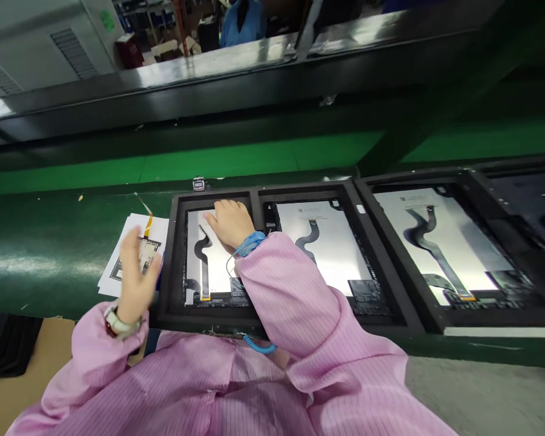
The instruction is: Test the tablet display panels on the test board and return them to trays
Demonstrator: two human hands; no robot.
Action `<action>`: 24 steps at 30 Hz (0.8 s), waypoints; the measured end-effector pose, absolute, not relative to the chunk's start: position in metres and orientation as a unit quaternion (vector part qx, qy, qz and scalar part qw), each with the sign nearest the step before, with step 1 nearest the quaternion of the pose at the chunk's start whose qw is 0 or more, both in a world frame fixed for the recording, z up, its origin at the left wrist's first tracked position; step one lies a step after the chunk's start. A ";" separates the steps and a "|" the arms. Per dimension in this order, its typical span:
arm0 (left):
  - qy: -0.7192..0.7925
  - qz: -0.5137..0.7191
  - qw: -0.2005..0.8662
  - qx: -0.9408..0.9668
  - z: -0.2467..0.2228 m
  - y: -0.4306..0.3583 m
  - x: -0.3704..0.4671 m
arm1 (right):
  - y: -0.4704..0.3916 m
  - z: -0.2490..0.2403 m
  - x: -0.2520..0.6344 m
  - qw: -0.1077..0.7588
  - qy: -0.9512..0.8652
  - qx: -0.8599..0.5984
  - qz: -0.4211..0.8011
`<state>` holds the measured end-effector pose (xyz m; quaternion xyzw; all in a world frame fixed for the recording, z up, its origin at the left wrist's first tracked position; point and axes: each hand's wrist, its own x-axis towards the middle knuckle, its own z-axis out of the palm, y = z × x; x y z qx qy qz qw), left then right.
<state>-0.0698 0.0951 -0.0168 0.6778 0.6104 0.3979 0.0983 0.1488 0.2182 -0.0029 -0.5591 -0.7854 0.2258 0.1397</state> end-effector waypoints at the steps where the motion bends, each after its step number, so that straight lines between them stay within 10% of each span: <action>1: 0.585 0.344 0.138 0.722 -0.016 0.086 -0.057 | 0.219 -0.004 0.149 0.133 -0.791 -0.558 0.212; 6: 0.579 0.181 0.206 0.768 -0.031 0.072 -0.028 | 0.230 -0.005 0.145 0.110 -0.805 -0.552 0.187; 13: 0.619 0.264 0.304 0.674 -0.027 0.088 -0.033 | 0.247 0.028 0.160 0.110 -0.806 -0.536 0.224; 24: 0.609 0.457 0.508 0.402 0.082 0.187 -0.053 | 0.149 0.089 0.232 0.451 -0.709 -0.541 0.043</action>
